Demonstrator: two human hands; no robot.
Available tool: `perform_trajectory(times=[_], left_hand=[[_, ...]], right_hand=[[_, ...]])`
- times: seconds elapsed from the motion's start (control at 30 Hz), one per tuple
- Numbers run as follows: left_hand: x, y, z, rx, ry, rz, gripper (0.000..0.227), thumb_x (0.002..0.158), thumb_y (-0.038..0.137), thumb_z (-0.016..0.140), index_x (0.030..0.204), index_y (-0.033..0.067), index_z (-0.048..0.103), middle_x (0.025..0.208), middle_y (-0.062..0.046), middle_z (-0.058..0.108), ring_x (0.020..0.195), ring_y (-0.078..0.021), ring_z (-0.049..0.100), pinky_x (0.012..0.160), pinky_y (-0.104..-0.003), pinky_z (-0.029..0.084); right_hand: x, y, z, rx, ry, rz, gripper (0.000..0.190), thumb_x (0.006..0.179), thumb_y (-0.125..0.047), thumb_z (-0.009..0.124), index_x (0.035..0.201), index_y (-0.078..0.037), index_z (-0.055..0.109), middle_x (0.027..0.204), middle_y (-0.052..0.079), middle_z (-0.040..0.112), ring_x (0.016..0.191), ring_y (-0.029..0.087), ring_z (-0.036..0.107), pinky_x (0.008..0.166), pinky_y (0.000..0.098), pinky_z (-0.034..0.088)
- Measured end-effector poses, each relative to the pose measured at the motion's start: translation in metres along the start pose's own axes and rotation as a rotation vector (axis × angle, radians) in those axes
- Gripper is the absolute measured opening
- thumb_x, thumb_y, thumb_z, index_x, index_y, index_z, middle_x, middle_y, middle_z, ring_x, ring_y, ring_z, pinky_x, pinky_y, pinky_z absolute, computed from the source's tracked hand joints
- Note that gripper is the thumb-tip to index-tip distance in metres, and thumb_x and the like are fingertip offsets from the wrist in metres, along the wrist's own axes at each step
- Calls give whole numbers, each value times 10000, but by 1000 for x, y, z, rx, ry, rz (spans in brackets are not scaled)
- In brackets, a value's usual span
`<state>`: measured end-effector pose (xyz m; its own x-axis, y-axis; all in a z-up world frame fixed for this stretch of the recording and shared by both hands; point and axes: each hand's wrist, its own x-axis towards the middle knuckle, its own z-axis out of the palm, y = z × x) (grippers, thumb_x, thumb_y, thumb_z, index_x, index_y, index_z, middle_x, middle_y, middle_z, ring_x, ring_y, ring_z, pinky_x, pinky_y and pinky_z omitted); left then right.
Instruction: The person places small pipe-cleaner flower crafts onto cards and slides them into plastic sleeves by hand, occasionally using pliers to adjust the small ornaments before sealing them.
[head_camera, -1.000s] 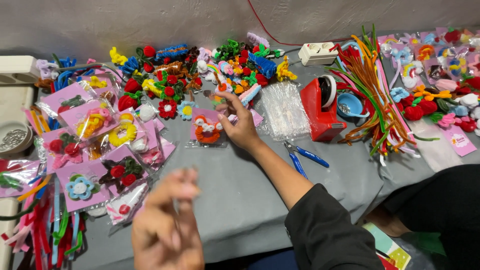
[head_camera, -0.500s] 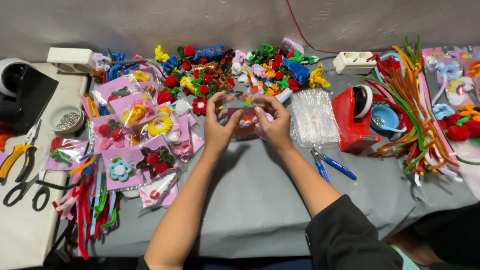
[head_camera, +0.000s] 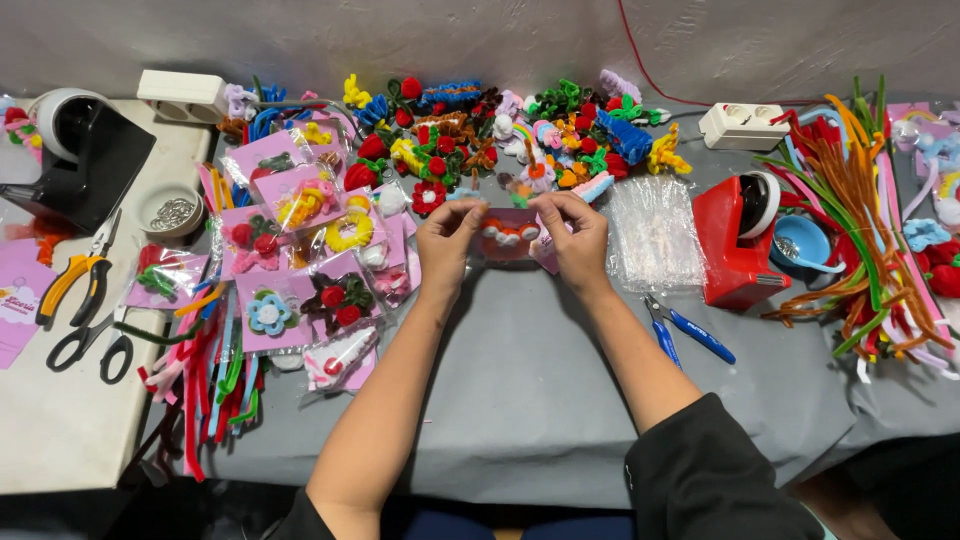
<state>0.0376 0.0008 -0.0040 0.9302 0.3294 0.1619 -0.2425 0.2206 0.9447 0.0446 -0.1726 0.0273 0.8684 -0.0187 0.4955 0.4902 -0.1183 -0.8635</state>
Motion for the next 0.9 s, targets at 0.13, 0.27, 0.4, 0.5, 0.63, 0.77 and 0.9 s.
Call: perform_trajectory(times=[0.13, 0.27, 0.4, 0.5, 0.63, 0.77, 0.9], left_hand=[[5, 5, -5, 41, 14, 39, 133, 863, 238, 844, 960, 179, 775, 921, 25, 749, 752, -23, 593, 710, -194, 512], [5, 15, -9, 94, 42, 64, 107, 839, 226, 866, 890, 176, 786, 937, 38, 737, 650, 2, 508, 597, -151, 457], [2, 18, -6, -83, -33, -61, 125, 937, 171, 763, 979, 57, 736, 876, -92, 685, 528, -94, 594, 453, -209, 506], [1, 12, -4, -134, -57, -76, 174, 959, 183, 731, 983, 20, 676, 980, -138, 699, 672, -158, 705, 585, -260, 624], [2, 9, -4, -126, -8, -35, 178, 975, 152, 707, 939, -8, 638, 935, -121, 656, 779, -203, 751, 731, -306, 676], [0, 6, -2, -86, 3, -11, 151, 984, 112, 684, 929, -18, 630, 891, -120, 648, 751, -210, 752, 699, -305, 680], [-2, 8, -2, -27, 5, 6, 111, 977, 66, 666, 949, -15, 596, 840, -133, 637, 696, -205, 744, 640, -294, 681]], right_hand=[[1, -11, 0, 22, 20, 39, 92, 1012, -157, 726, 1004, -104, 800, 853, 13, 719, 601, 19, 515, 602, 193, 479], [-1, -6, 1, 122, 49, 129, 62, 978, -130, 756, 1009, -87, 789, 801, 26, 701, 507, 45, 544, 485, 183, 462], [0, -7, -1, 246, 42, 234, 104, 997, -114, 709, 1006, -22, 757, 917, 96, 723, 656, 124, 674, 549, 218, 575], [0, -12, -2, 264, 54, 280, 129, 1001, -136, 703, 1002, -18, 756, 950, 77, 721, 752, 126, 691, 618, 229, 622], [1, -7, 0, 261, 108, 315, 154, 994, -174, 723, 1003, -22, 750, 844, 75, 703, 753, 126, 698, 636, 240, 652], [0, -10, 0, 258, 96, 293, 208, 998, -99, 686, 1192, -24, 694, 837, 95, 704, 737, 122, 677, 613, 231, 635], [-1, -10, 1, 176, 104, 226, 240, 984, -38, 653, 1222, -62, 640, 805, 88, 686, 697, 89, 598, 548, 182, 553]])
